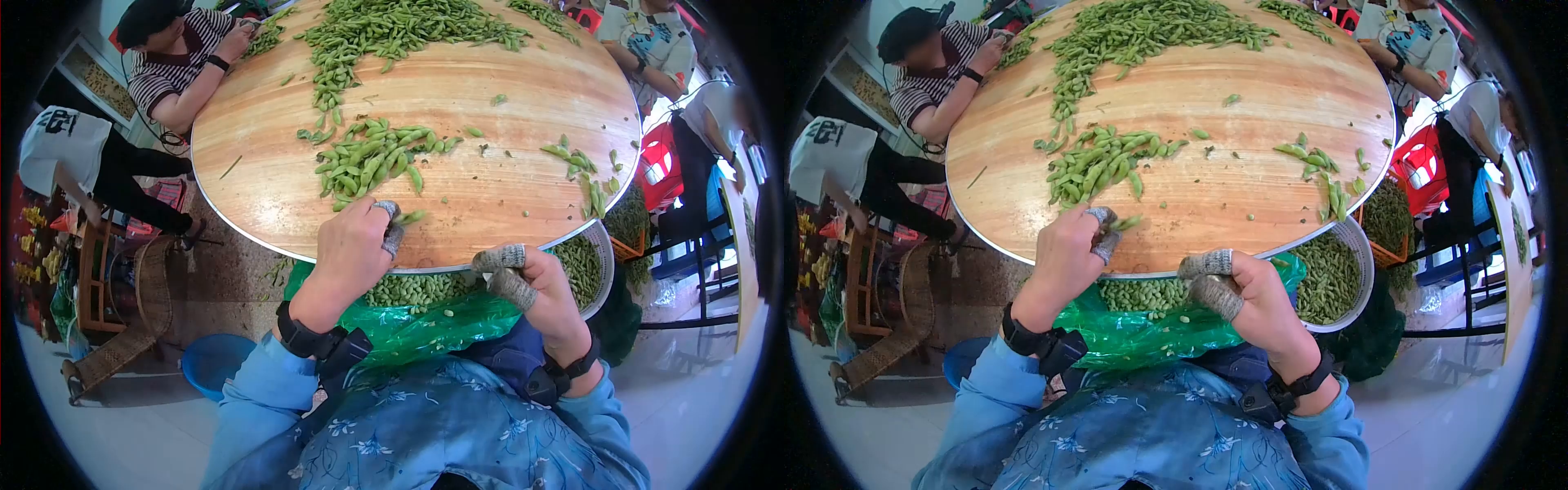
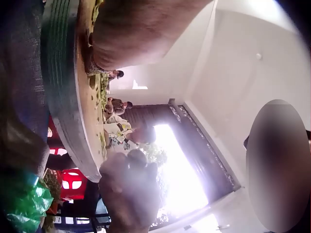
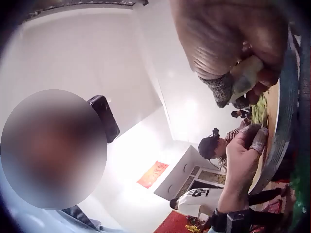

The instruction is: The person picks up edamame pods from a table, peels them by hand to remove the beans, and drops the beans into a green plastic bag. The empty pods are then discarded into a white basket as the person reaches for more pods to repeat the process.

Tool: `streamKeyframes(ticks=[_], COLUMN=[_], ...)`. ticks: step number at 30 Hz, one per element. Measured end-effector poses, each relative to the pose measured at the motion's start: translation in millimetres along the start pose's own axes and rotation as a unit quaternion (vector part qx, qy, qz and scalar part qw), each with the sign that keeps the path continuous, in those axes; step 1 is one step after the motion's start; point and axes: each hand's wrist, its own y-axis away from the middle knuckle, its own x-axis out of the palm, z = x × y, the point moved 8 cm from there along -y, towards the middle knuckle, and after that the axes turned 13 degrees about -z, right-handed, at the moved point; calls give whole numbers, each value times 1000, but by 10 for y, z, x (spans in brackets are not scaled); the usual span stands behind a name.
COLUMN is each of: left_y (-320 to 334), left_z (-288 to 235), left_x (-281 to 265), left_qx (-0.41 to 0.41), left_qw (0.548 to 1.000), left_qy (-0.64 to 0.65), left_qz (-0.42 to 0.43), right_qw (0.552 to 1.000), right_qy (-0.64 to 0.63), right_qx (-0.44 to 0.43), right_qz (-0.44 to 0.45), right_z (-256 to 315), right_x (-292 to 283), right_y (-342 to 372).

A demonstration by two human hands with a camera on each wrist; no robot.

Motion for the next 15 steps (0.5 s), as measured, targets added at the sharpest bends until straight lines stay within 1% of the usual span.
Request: streamKeyframes(ticks=[1, 2, 4, 7, 8, 9, 10, 11, 13, 14, 15], left_y=[2, -5, -12, -33, -7, 22, 36, 30, 43, 56, 65], left_z=[15, 33, 14, -57, -46, -39, -78, -156, -265, -337, -409], left_x=[7, 33, 56, 58, 60, 64, 53, -3, -70, -100, -128], left_qx=[-1, -1, 1, 10, -14, -39, -37, -21, -5, 18, 41], left_qw=[1000, 1000, 1000, 1000, 999, 997, 997, 997, 997, 997, 996], left_qy=[0, 0, 3, -7, 29, 65, 67, 69, 70, 69, 68], left_qz=[0, 5, 11, 17, 12, 8, 10, -2, -13, -23, -33], right_qw=[1000, 1000, 994, 994, 994, 998, 999, 999, 998, 998, 996], right_qy=[-26, -25, -91, -94, -94, -61, -28, -28, -26, -27, -80], right_qx=[6, 7, 57, 56, 56, 34, 13, 14, 53, 53, 48], right_qz=[11, 10, 19, 19, 16, -1, -18, -21, -15, -16, -4], right_z=[-64, -124, -268, -287, -273, -225, -176, -147, -156, -144, -105], right_x=[10, 10, 19, 30, 54, 67, 79, 111, 201, 245, 307], right_y=[-14, -17, 19, 29, 21, -3, -23, -37, -78, -113, -148])
